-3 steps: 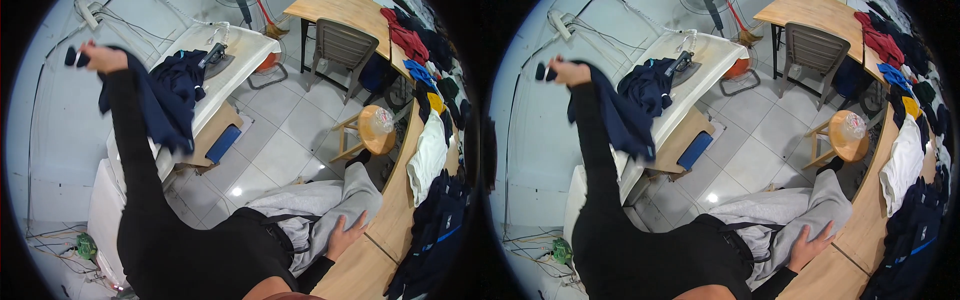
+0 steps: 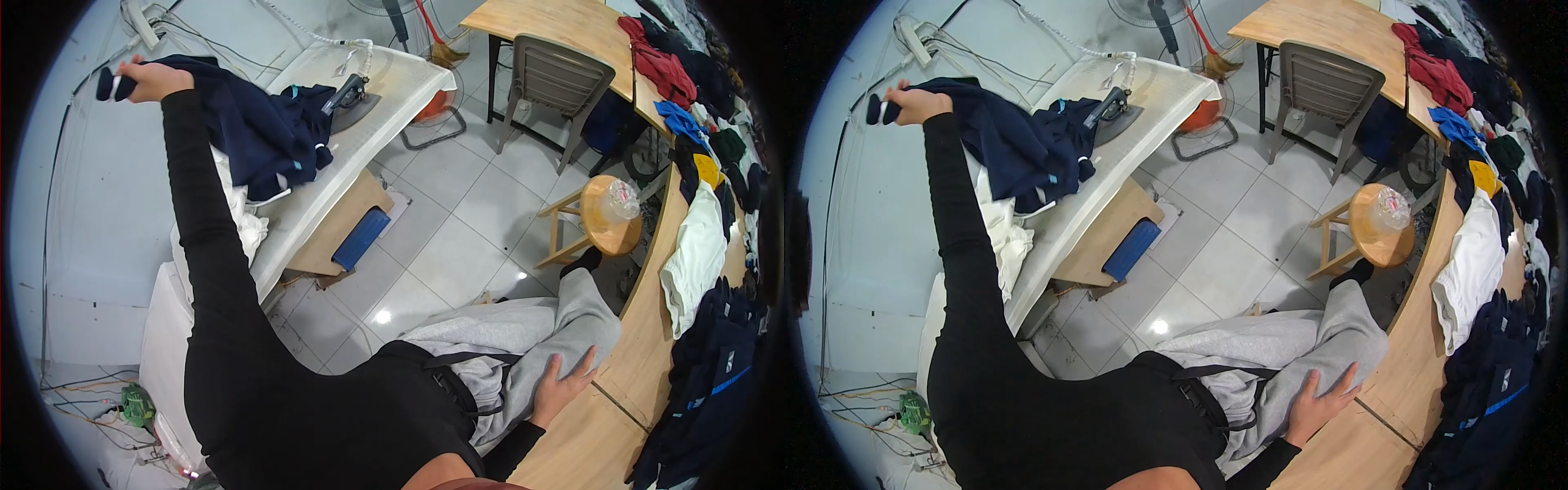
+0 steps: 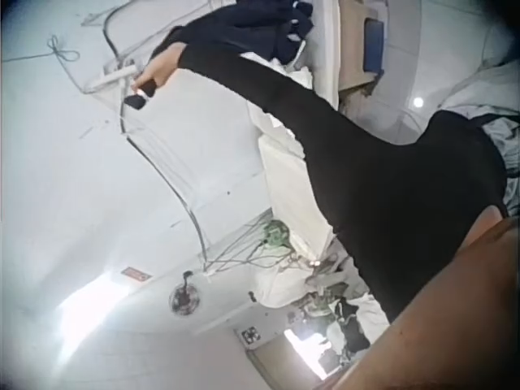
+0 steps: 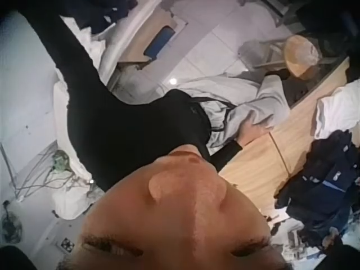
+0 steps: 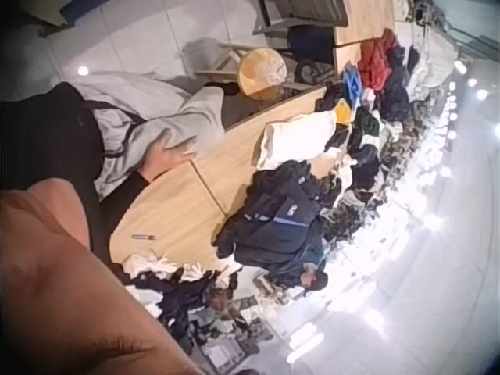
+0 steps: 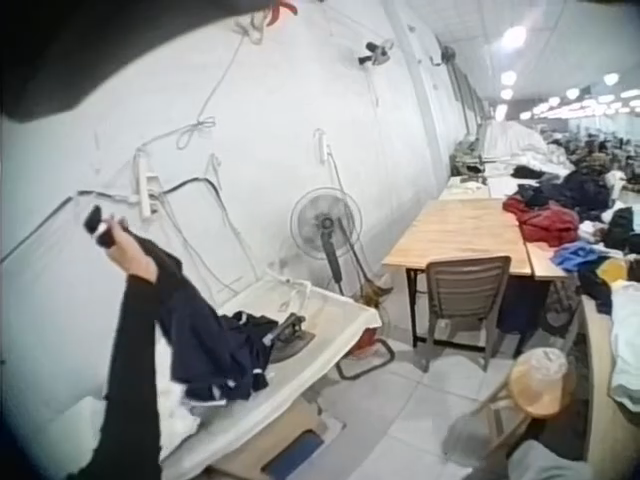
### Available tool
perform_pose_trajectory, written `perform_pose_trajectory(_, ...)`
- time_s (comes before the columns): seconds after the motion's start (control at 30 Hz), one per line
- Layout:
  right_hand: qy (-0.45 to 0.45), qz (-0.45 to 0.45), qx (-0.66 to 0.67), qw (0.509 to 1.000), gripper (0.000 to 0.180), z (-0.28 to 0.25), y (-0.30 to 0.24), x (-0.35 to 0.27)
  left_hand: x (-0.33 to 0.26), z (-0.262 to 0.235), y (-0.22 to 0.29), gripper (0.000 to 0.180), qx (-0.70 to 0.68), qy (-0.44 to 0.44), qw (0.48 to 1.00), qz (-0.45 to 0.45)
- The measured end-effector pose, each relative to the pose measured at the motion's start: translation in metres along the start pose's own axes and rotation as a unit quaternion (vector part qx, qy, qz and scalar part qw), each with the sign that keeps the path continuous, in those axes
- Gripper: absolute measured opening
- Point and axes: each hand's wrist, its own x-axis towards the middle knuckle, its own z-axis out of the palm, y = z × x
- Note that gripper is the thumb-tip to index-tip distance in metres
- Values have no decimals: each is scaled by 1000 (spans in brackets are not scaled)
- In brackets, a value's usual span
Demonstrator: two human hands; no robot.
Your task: Trimming loose threads from garments using small scissors at a garment factory workbench.
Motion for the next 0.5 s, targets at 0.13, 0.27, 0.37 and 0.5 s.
perform_pose_trajectory(0.13,4,11,8,1000,83,2,-5,-2,-17,-23,-31,45,71,29,997,30)
perform_pose_trajectory(0.27,14,9,6,1000,81,-1,-5,0,-118,-136,-71,59,407,-129,904,11)
perform_pose_trajectory(0.37,14,11,19,1000,80,-1,-2,0,-205,-263,-50,83,638,-422,644,-18)
perform_pose_trajectory(0.5,18,-4,-27,999,81,1,5,0,-453,-381,128,91,607,-542,566,-136)
